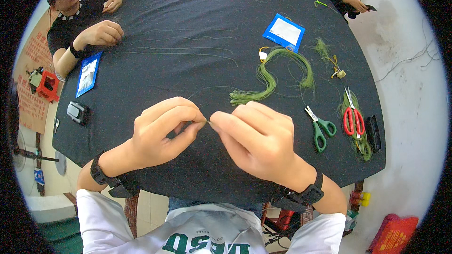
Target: Assembling fishing tackle by tying hooks to fishing lines at a table.
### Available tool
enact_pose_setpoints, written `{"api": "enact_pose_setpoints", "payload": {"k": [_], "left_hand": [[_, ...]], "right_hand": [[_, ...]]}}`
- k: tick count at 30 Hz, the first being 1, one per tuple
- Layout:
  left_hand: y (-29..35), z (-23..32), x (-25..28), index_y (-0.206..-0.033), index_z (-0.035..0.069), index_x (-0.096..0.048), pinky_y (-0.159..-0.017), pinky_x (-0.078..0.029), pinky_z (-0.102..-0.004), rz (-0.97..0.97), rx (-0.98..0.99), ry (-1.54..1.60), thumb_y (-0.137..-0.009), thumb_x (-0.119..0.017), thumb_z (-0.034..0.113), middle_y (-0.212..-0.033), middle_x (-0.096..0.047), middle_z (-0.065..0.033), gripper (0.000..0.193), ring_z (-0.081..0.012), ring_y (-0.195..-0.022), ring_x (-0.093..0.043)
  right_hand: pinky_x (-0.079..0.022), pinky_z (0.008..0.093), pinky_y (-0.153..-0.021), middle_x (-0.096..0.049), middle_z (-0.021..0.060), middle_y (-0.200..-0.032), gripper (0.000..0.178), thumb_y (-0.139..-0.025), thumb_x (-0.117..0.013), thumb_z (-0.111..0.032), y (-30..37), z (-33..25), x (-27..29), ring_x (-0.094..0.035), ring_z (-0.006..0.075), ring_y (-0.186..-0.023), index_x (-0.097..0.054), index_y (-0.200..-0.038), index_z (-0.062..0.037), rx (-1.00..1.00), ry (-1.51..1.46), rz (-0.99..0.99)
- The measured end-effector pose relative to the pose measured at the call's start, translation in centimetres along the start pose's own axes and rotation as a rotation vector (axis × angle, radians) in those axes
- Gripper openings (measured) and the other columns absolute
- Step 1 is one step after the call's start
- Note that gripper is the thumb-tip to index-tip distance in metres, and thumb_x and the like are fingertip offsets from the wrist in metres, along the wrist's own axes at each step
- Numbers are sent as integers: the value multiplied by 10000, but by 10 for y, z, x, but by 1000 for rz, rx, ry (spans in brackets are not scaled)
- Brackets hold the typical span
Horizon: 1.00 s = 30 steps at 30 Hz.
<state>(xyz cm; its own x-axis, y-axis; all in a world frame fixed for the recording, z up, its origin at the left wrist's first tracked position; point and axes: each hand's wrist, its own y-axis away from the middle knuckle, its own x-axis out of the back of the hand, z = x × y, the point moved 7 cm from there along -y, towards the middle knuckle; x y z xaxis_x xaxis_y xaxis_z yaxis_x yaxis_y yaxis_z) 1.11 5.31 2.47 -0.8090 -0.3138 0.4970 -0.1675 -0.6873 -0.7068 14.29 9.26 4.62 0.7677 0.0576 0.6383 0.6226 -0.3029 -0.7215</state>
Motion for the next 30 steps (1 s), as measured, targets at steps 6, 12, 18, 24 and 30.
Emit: {"api": "enact_pose_setpoints", "payload": {"k": [6,12,18,24,30], "left_hand": [[-1,7,-2,-859,-6,-616,-465,-413,-221,-34,-62,24,-706,-662,-85,-817,-613,-94,178,-112,-553,-516],[-1,7,0,-858,1,-623,-471,-406,-207,-47,-14,79,-726,-661,-75,-821,-617,-86,157,-92,-558,-511],[-1,1,3,-856,10,-618,-476,-390,-204,-51,157,233,-748,-647,-75,-796,-604,-61,140,-73,-557,-494],[-1,2,6,-856,-1,-615,-478,-386,-197,15,93,153,-749,-645,-80,-812,-617,-77,136,-67,-571,-488],[-1,10,4,-843,-24,-615,-478,-422,-228,63,-86,-58,-712,-645,-112,-784,-612,-106,161,-121,-568,-524]], "right_hand": [[-424,299,-488,-560,64,-654,177,-684,-711,21,1,12,0,-543,214,-540,-654,-840,-38,-77,-52,-7],[-411,286,-483,-570,69,-641,135,-724,-694,9,4,21,-10,-537,205,-527,-660,-848,-32,-203,-203,-81],[-376,279,-443,-557,65,-617,156,-718,-687,11,9,22,-22,-517,190,-503,-672,-868,-29,-199,-370,-114],[-367,285,-420,-520,40,-593,178,-672,-702,-2,9,3,-20,-497,173,-488,-667,-841,-43,-8,-193,-95],[-367,282,-410,-492,20,-588,187,-631,-702,11,6,-16,-11,-483,157,-480,-644,-803,-33,59,-18,-76]]}}
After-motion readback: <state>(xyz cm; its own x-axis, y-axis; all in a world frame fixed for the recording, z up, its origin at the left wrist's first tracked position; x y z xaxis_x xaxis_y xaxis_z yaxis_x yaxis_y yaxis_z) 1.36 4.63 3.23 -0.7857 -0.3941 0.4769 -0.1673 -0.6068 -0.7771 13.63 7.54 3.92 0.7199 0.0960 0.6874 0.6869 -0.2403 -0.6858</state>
